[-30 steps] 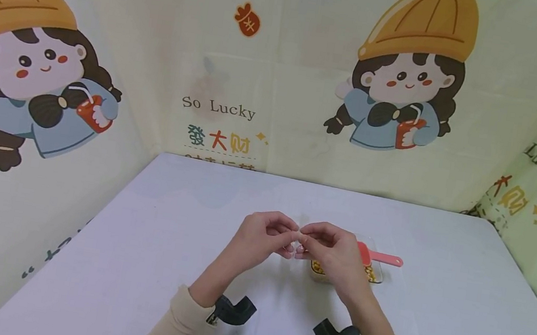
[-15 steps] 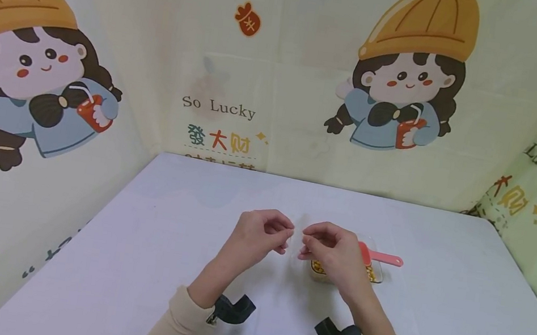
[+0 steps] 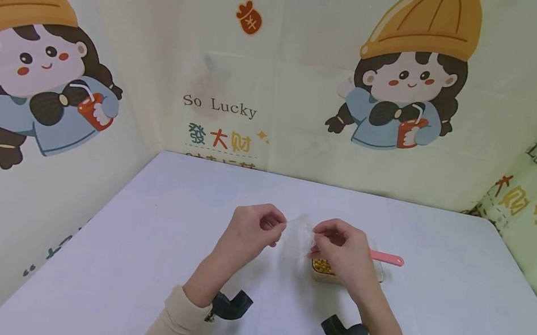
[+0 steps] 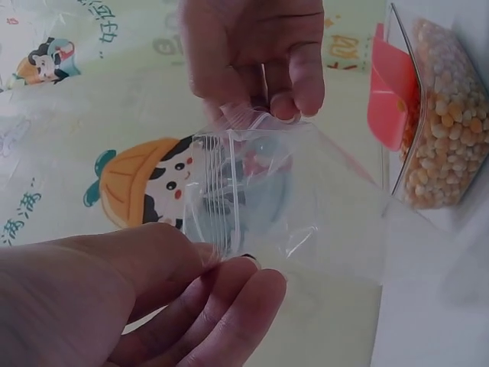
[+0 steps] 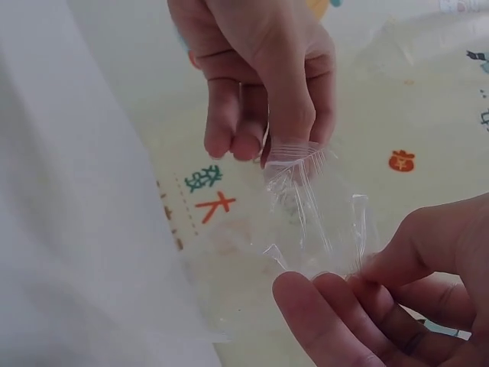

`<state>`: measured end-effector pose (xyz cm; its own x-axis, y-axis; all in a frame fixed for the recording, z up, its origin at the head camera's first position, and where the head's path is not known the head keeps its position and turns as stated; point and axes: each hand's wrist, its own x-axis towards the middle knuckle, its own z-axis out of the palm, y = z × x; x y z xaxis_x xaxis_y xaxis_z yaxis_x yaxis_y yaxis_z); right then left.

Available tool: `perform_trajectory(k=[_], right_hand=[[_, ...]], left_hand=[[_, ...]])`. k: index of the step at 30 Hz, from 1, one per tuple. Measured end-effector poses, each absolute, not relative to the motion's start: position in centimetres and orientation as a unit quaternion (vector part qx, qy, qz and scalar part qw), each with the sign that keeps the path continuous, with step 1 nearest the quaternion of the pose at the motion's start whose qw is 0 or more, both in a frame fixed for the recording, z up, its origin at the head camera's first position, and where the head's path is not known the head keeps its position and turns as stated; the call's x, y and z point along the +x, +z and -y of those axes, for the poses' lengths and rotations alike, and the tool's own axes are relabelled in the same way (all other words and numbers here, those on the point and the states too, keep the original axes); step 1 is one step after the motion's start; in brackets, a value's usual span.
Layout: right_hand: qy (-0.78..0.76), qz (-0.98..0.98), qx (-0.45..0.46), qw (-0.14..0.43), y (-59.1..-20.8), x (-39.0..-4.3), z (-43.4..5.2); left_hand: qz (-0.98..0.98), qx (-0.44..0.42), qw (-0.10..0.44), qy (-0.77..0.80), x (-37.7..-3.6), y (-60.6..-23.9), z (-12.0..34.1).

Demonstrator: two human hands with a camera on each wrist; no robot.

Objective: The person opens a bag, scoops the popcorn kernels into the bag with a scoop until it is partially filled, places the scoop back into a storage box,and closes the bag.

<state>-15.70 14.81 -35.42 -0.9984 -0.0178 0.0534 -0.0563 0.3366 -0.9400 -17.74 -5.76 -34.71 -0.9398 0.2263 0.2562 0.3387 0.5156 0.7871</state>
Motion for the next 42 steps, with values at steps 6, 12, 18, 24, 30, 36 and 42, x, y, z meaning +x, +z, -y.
perform_trajectory(k=[6,12,18,24,30,36,42], right_hand=[[0.544,0.838,0.024,0.034,-35.3,-15.6,-15.1],[0.513,0.856,0.024,0.06,-35.2,-15.4,-14.7],[0.512,0.856,0.036,0.063,-35.5,-15.2,-13.8],[0.512,0.856,0.046,0.049,-35.6,-15.3,-13.5],[0.493,0.867,0.05,0.061,-35.6,-15.4,-13.9],[0.486,0.871,0.045,0.06,-35.4,-15.4,-14.4],[0.468,0.881,0.035,0.068,-35.1,-15.4,-15.2]], left_hand=[[0.879,-0.169,0.071,-0.44,-17.7,-34.5,5.9],[0.888,-0.181,0.097,-0.411,-17.3,-34.3,5.5],[0.887,-0.21,0.107,-0.397,-16.9,-34.5,4.5],[0.872,-0.232,0.101,-0.42,-16.8,-34.7,4.3],[0.847,-0.282,0.059,-0.447,-17.3,-34.9,4.6],[0.858,-0.286,0.081,-0.419,-17.5,-34.9,5.0],[0.879,-0.271,0.127,-0.372,-17.5,-34.5,5.6]])
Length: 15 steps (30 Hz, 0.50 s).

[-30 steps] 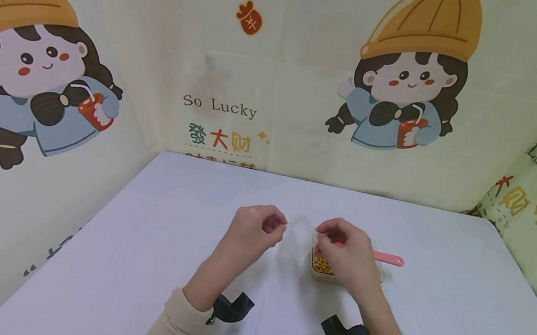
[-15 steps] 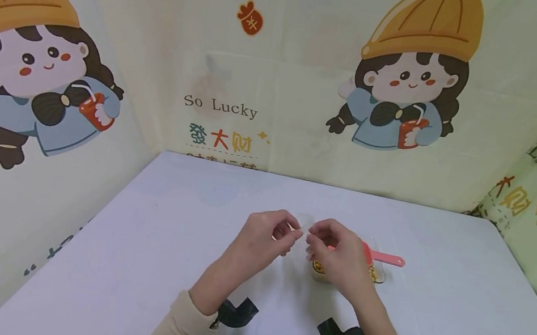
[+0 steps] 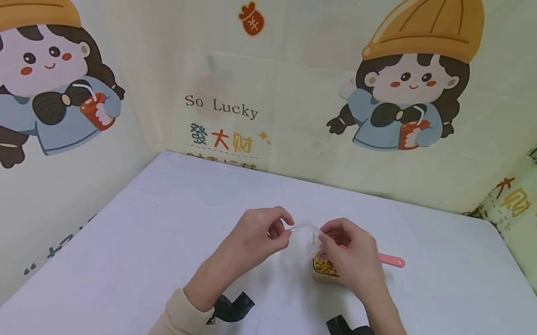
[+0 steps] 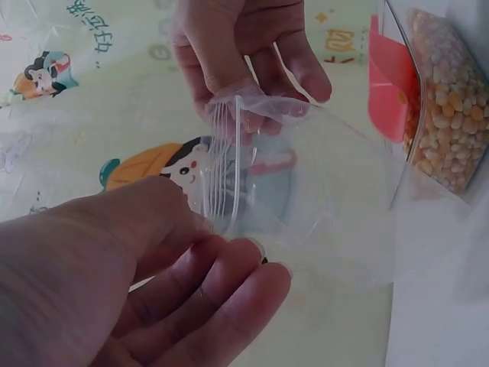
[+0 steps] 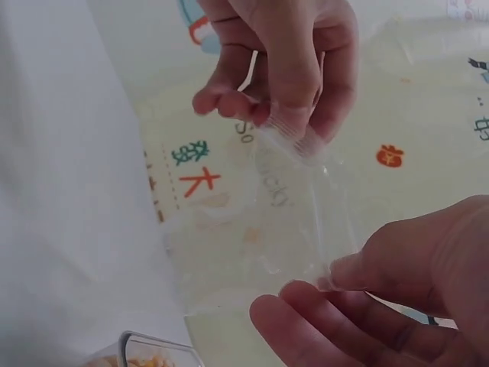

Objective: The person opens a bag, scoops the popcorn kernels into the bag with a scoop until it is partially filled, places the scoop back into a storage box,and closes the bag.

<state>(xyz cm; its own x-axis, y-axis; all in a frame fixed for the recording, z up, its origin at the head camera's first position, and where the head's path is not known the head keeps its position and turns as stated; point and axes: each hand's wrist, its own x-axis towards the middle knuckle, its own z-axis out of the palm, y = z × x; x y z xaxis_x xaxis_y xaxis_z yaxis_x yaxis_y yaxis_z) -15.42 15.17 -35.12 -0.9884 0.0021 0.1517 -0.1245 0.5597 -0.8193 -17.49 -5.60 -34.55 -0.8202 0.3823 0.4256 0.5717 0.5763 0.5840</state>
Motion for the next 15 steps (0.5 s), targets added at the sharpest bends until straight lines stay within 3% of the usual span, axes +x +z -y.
perform_trajectory(k=[9,15], right_hand=[[0.427,0.897,0.043,0.103,-34.93,-15.18,-15.48],[0.424,0.897,0.052,0.113,-35.07,-15.23,-15.38]], left_hand=[[0.895,-0.275,0.155,-0.315,-17.16,-34.26,5.65],[0.9,-0.278,0.142,-0.305,-16.92,-34.19,5.48]])
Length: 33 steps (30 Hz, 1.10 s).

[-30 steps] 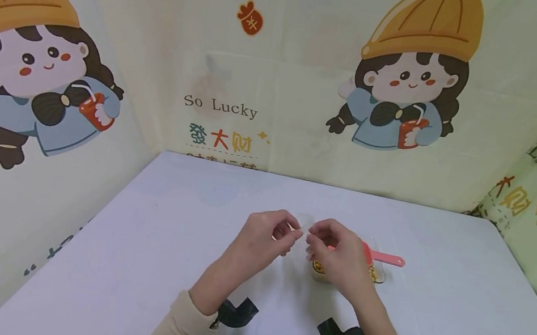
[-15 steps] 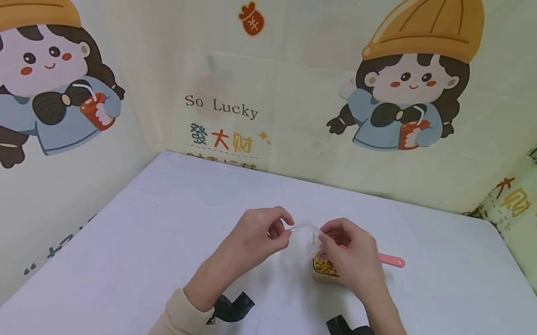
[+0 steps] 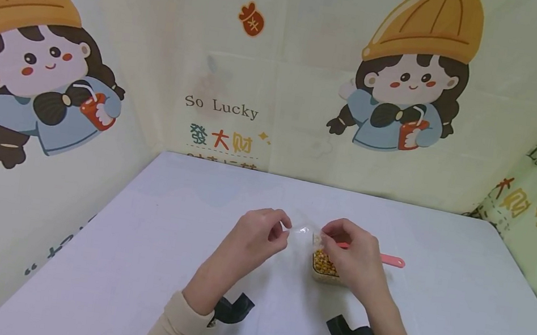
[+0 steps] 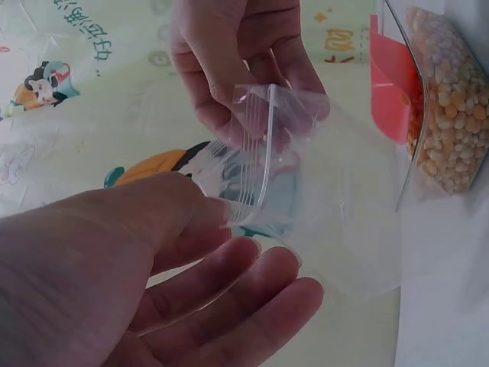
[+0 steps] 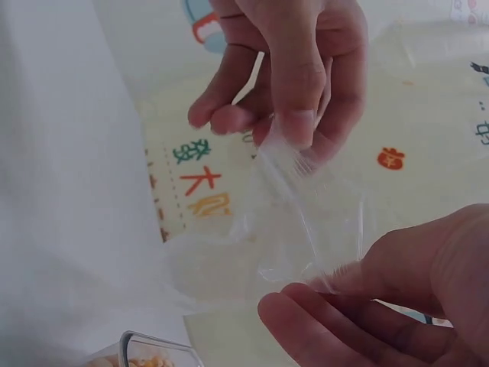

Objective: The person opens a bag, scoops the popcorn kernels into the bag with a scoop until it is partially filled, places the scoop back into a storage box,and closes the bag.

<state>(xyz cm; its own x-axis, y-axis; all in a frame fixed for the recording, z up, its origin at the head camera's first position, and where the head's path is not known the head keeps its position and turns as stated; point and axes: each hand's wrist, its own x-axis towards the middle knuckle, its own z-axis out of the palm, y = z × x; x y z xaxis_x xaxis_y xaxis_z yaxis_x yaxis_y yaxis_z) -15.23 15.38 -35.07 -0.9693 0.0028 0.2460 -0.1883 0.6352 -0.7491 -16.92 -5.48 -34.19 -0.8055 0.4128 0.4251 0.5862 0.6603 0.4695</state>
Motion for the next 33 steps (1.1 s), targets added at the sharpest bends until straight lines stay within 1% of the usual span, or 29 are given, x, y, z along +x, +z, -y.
perform_trajectory(k=[6,11,14,19,21,23,27,33], right_hand=[[0.421,0.897,0.061,0.122,-35.1,-15.2,-15.5],[0.432,0.892,0.059,0.119,-35.0,-15.3,-15.6],[0.441,0.888,0.059,0.114,-35.0,-15.3,-15.6],[0.485,0.869,0.057,0.084,-34.9,-15.2,-15.6],[0.497,0.863,0.053,0.073,-34.8,-15.2,-15.7],[0.506,0.859,0.052,0.063,-34.8,-15.2,-15.8],[0.529,0.846,0.05,0.047,-34.7,-15.3,-15.9],[0.54,0.839,0.053,0.035,-34.7,-15.3,-15.9]], left_hand=[[0.898,-0.305,0.093,-0.302,-16.8,-34.4,5.2],[0.905,-0.313,0.088,-0.274,-16.8,-34.7,5.0],[0.904,-0.327,0.114,-0.25,-17.1,-35.2,4.7],[0.887,-0.367,0.193,-0.204,-17.9,-36.7,4.0],[0.88,-0.377,0.214,-0.194,-18.2,-37.2,3.9],[0.877,-0.381,0.225,-0.188,-18.4,-37.4,3.9],[0.88,-0.378,0.226,-0.18,-18.6,-37.7,4.0],[0.865,-0.393,0.239,-0.198,-18.5,-37.8,3.7]])
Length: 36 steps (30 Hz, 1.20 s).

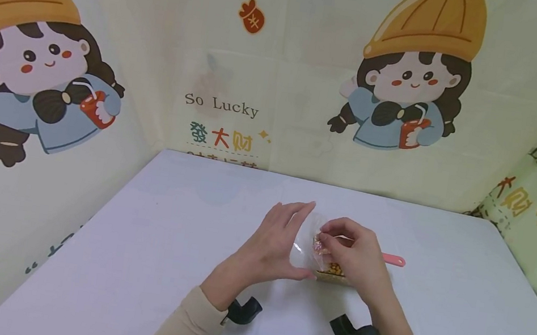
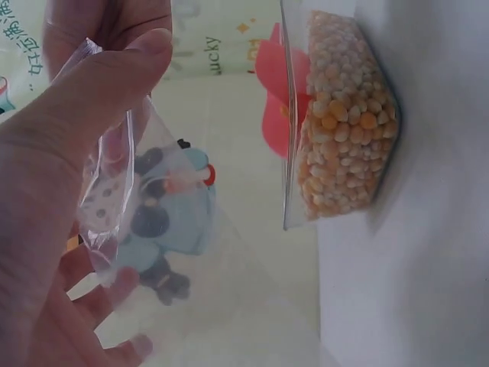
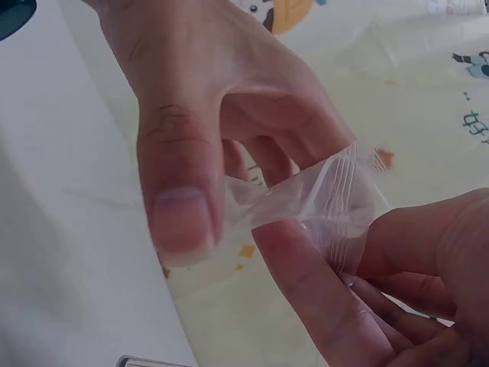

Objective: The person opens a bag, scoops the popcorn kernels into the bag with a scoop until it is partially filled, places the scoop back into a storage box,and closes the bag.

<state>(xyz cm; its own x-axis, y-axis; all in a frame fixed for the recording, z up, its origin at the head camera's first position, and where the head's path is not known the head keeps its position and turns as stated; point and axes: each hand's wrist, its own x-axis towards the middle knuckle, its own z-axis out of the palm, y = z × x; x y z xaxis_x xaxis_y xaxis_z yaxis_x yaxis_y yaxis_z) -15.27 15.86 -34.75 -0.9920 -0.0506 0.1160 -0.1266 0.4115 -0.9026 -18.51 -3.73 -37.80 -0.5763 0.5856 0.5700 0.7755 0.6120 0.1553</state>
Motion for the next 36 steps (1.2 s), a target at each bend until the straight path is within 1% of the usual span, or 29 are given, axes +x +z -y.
perform_trajectory(k=[5,9,14,17,22,25,28,31,36], right_hand=[[0.546,0.835,0.062,0.021,-34.8,-15.1,-15.7],[0.548,0.834,0.063,0.019,-34.7,-15.1,-15.6],[0.515,0.854,0.063,0.047,-34.5,-15.2,-15.9],[0.497,0.864,0.06,0.058,-34.5,-15.2,-15.9],[0.496,0.865,0.061,0.048,-34.7,-15.2,-15.5],[0.495,0.865,0.066,0.046,-34.8,-15.2,-15.4],[0.501,0.862,0.069,0.039,-34.8,-15.2,-15.4],[0.512,0.856,0.071,0.031,-34.8,-15.1,-15.5],[0.501,0.862,0.066,0.033,-34.8,-15.1,-15.7]], left_hand=[[0.85,-0.407,0.258,-0.213,-18.4,-37.9,3.5],[0.85,-0.404,0.25,-0.226,-18.4,-37.6,3.7],[0.866,-0.381,0.227,-0.23,-18.4,-37.2,4.0],[0.868,-0.381,0.225,-0.224,-18.3,-37.3,3.8],[0.852,-0.409,0.247,-0.215,-18.1,-37.9,2.9],[0.847,-0.409,0.254,-0.225,-18.1,-38.0,2.8],[0.849,-0.402,0.24,-0.246,-18.0,-37.8,3.0],[0.852,-0.397,0.207,-0.272,-18.0,-37.5,3.2],[0.852,-0.391,0.155,-0.312,-17.8,-37.1,3.5]])
